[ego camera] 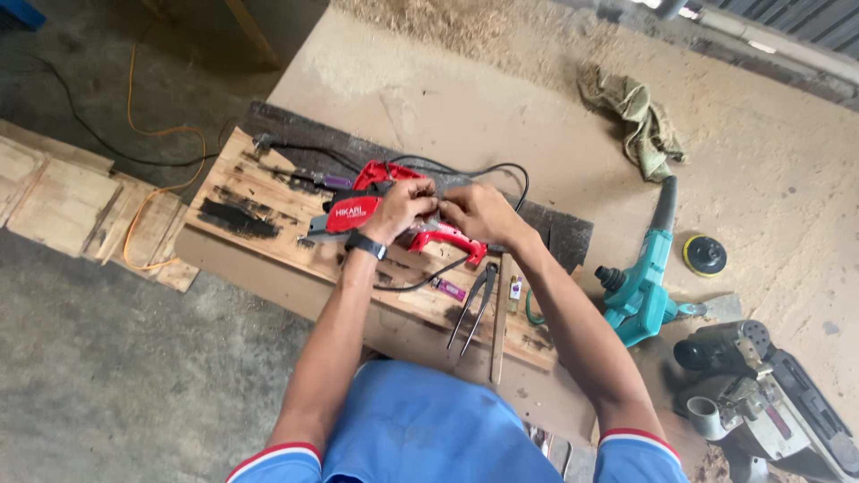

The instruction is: The person repairs the power cord of a red Hikari jigsaw on a wooden workbench. They use scissors to strip the cord's insulation, twist the exposed wires, and secure them with electrical tape. The person also uses a screwdriver to tighten connections inside the tool's housing.

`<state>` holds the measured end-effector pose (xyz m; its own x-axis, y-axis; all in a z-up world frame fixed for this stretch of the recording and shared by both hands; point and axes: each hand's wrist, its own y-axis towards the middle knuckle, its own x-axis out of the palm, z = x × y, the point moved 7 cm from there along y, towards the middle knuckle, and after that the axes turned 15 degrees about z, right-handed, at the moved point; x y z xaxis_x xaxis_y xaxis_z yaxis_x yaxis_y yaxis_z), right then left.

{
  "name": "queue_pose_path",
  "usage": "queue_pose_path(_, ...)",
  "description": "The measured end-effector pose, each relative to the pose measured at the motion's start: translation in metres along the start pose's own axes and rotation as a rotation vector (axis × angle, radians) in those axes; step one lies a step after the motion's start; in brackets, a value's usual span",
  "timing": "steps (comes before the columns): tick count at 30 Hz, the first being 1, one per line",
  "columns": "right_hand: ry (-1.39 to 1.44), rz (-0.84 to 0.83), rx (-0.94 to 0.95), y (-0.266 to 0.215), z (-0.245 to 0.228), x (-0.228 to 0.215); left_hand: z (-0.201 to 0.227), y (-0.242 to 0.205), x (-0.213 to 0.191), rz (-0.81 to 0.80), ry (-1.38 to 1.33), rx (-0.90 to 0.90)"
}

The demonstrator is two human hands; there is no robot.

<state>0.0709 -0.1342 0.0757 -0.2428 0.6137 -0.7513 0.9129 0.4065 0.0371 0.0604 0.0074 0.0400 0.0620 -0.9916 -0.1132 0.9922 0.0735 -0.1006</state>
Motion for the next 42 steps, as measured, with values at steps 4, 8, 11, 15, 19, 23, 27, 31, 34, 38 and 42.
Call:
queue_pose_path(4, 0.244, -0.001, -0.007, 0.003, -0.028, -0.001, 0.010, 0.000, -0.004, -0.104, -0.223, -0.077)
queue_pose_path(8, 0.896, 0.073, 0.276, 0.011, -0.014, 0.037, -0.005, 0.004, -0.007, -0.069, -0.435, -0.148)
queue_pose_path(11, 1.215, 0.135, 0.451, 0.008, -0.010, 0.057, -0.015, 0.004, -0.006, -0.014, -0.580, -0.236)
queue_pose_path(15, 1.602, 0.120, 0.576, 0.011, -0.006, 0.089, -0.035, 0.013, -0.009, 0.036, -0.687, -0.301)
queue_pose_path(19, 1.739, 0.081, 0.569, 0.011, -0.022, 0.096, -0.046, 0.018, -0.016, 0.074, -0.712, -0.342)
queue_pose_path(23, 1.959, 0.050, 0.599, 0.016, -0.029, 0.103, -0.059, 0.021, -0.022, 0.114, -0.821, -0.407)
queue_pose_path(27, 2.134, 0.088, 0.536, 0.019, -0.025, 0.101, -0.052, 0.023, -0.021, 0.092, -0.928, -0.365)
queue_pose_path(31, 2.246, 0.169, 0.425, 0.022, 0.012, 0.082, -0.065, 0.029, -0.036, 0.212, -1.193, -0.378)
queue_pose_path(34, 2.137, 0.316, 0.352, 0.019, 0.017, 0.045, -0.053, 0.021, -0.046, 0.274, -1.235, -0.355)
queue_pose_path(38, 1.327, 0.585, 0.305, 0.002, 0.042, 0.007, -0.020, 0.012, -0.044, 0.359, -0.799, -0.114)
queue_pose_path(42, 0.250, 0.550, 0.501, -0.024, 0.113, 0.050, -0.002, -0.001, -0.033, 0.374, -0.612, 0.032)
